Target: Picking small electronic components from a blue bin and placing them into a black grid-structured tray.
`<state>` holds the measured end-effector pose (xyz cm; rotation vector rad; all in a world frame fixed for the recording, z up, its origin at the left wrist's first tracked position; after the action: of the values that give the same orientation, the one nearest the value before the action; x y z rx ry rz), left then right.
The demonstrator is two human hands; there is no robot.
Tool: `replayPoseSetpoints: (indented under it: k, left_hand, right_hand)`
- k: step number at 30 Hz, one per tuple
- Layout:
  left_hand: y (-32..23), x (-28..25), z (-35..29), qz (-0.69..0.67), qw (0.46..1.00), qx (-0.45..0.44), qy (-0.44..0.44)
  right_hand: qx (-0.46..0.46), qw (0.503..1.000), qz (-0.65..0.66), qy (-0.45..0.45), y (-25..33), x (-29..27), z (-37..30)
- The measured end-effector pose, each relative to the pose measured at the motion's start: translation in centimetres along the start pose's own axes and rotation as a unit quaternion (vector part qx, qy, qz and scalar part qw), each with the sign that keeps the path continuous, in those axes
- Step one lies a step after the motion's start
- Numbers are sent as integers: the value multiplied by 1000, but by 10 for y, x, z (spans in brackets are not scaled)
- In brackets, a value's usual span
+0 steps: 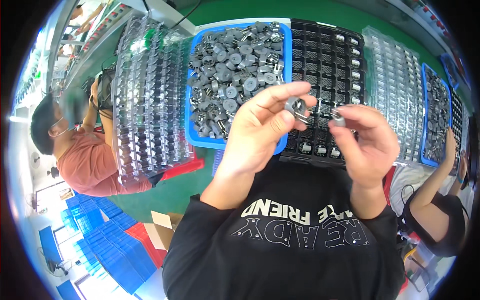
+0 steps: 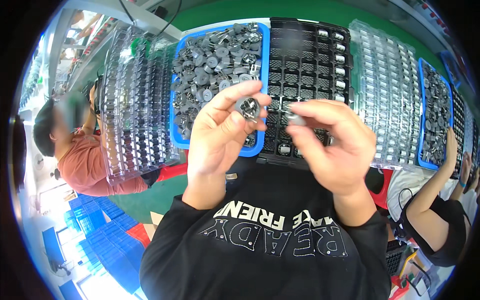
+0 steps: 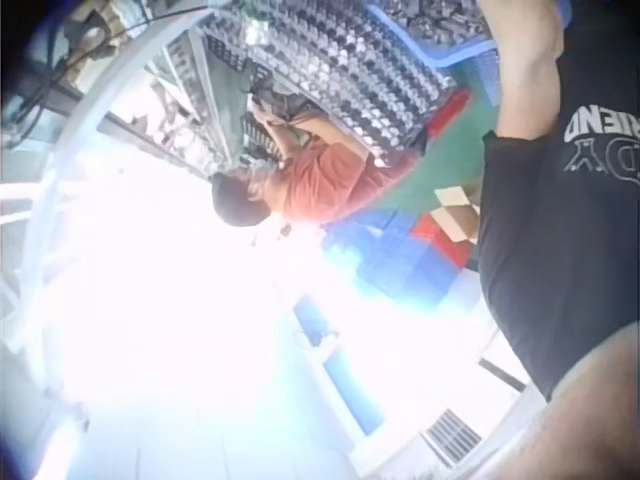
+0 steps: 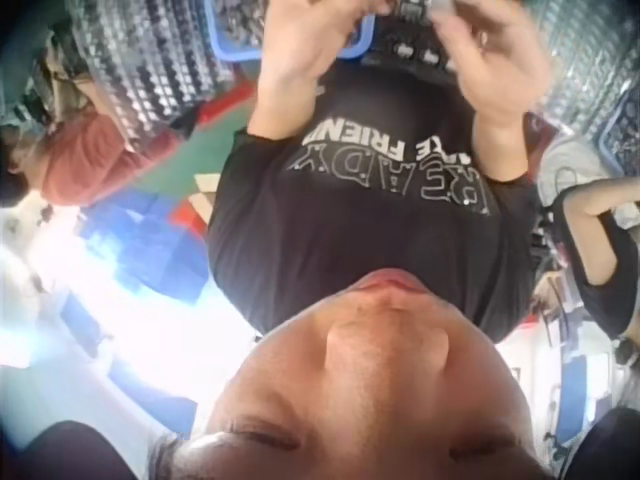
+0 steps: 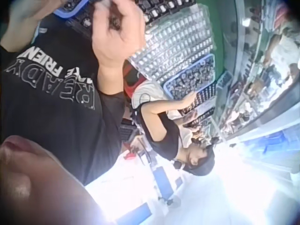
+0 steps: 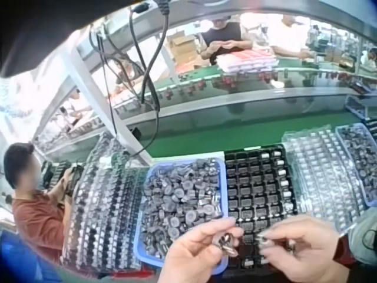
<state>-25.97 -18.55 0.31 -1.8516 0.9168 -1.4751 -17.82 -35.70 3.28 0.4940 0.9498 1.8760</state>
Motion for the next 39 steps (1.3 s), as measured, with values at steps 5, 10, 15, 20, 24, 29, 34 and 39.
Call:
replayPoseSetpoints:
  k: [5,10,15,20,24,29,34,39]
  left_hand:
    - [1,17,-4,-82,995,18,45]
    - [2,15,-6,-50,999,18,11]
    - [5,11,-7,-39,999,32,-1]
    - [5,4,-10,-5,1000,19,6]
    - [8,-3,-10,2,1000,6,7]
    - [10,0,-13,4,1000,6,6]
    - [10,0,-16,118,990,58,-49]
    - [-8,-38,-40,331,913,47,-235]
  right_hand:
    - [-198,970,-125,72,24,23,21]
    - [-209,965,-140,77,27,26,20]
    - [-193,962,-161,102,25,27,18]
    - [-189,960,-161,131,19,29,12]
    - [-197,955,-170,141,19,33,9]
    - [-131,979,-135,79,14,30,6]
    - [-23,994,7,111,-7,24,-6]
    - [19,959,-184,214,-11,29,-49]
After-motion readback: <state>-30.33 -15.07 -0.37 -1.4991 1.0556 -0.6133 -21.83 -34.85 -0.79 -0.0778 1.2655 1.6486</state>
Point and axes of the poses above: each hand's wrist, its own z-axis towards the middle knuckle, its own x-axis out of the palm, y = z × x, the point moved 5 cm from there along z, towards the middle knuckle, and after that the axes turned 15 degrees about -x, right-handed, at the moved point
